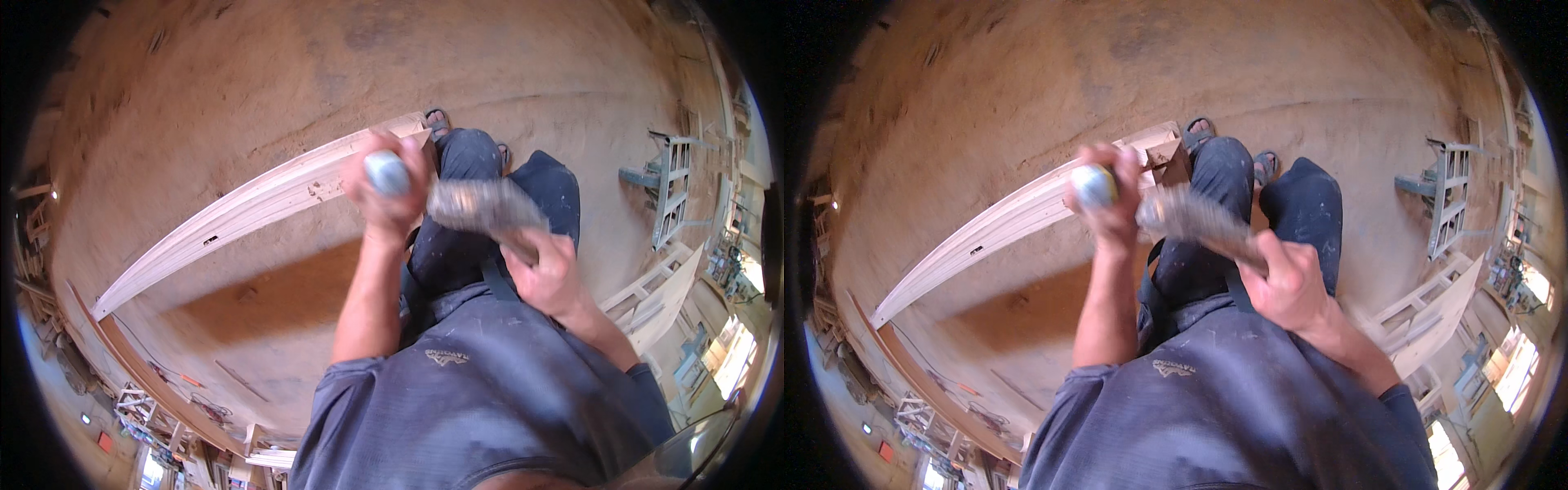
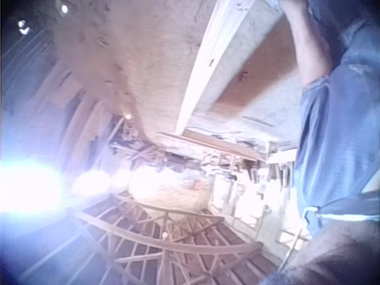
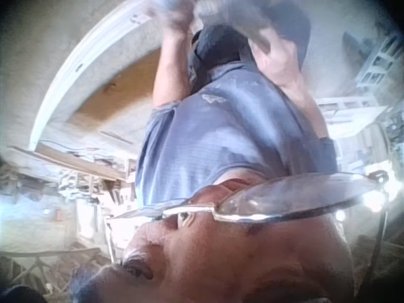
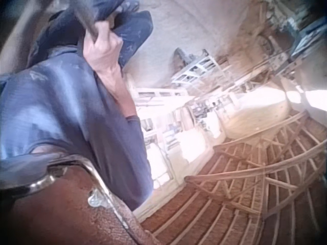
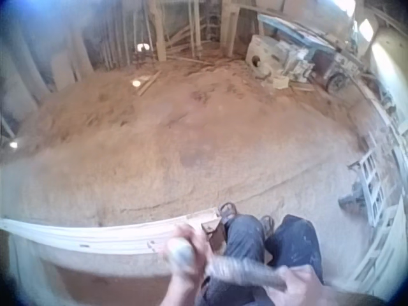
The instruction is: The person uses a hammer to strike a chisel to remove wood from a joint on a large wooden frame on the floor.
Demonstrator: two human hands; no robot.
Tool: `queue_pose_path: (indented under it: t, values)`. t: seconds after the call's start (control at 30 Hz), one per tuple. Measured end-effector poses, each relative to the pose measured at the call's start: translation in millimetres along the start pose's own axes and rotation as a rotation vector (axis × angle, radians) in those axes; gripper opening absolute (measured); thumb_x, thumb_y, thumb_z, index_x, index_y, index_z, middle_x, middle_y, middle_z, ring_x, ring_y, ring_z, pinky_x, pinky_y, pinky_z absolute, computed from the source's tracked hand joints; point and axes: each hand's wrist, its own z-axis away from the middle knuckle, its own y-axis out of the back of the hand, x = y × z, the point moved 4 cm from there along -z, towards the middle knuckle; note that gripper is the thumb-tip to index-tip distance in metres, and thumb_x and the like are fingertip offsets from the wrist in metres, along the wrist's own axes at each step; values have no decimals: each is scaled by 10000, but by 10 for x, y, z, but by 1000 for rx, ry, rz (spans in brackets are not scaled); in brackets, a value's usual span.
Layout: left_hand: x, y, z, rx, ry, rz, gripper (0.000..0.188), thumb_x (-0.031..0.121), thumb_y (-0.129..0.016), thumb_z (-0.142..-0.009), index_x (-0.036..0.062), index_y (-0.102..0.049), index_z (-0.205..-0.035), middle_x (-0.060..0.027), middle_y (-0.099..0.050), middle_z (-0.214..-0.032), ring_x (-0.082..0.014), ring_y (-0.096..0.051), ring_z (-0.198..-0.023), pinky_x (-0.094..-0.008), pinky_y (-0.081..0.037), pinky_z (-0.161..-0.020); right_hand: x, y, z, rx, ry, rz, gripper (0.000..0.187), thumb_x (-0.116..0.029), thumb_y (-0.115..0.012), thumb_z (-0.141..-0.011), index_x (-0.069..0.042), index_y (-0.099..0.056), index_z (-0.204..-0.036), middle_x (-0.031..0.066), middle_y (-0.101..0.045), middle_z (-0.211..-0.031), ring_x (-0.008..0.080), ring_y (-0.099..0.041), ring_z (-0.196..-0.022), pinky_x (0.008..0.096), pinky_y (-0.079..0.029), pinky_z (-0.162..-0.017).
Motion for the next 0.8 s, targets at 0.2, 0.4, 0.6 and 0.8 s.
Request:
queue_pose_path:
  t: [0.2, 0.4, 0.6, 0.8]
  values:
    - [-431, 146, -448, 15, 556, 556, 142, 0, -657, -835, 55, -568, -738, -21, -576, -596, -93, -545, -501, -262, -451, -461, -271, 325, -615, 175, -63, -166, 205, -82, -757, -865, -14, -597, -974, 141, -564, -677, 291, -622, -559, 364, -471, -519]
    - [-266, -6, -377, -113, 590, 391, 125, 15, -658, -836, 31, -568, -750, 3, -571, -658, -71, -534, -582, -238, -433, -527, -438, 292, -1090, 74, 172, 1, 267, -47, -713, -847, -35, -552, -1060, 176, -616, -700, 372, -676, -654, 440, -510, -588]
    - [-388, 78, -402, -150, 593, 531, 120, -10, -661, -841, 50, -585, -768, -12, -575, -642, -98, -541, -566, -274, -444, -531, -421, 243, -1148, -79, 123, 198, 159, -31, -634, -855, -6, -542, -983, 228, -671, -691, 403, -719, -705, 470, -592, -622]
    - [-175, 9, -296, -181, 556, 439, 83, 25, -682, -857, 37, -620, -803, 5, -611, -701, -84, -574, -646, -251, -468, -593, -546, 340, -1085, -5, 139, 105, 297, -41, -692, -818, -33, -506, -1051, 207, -636, -672, 404, -686, -687, 467, -549, -610]
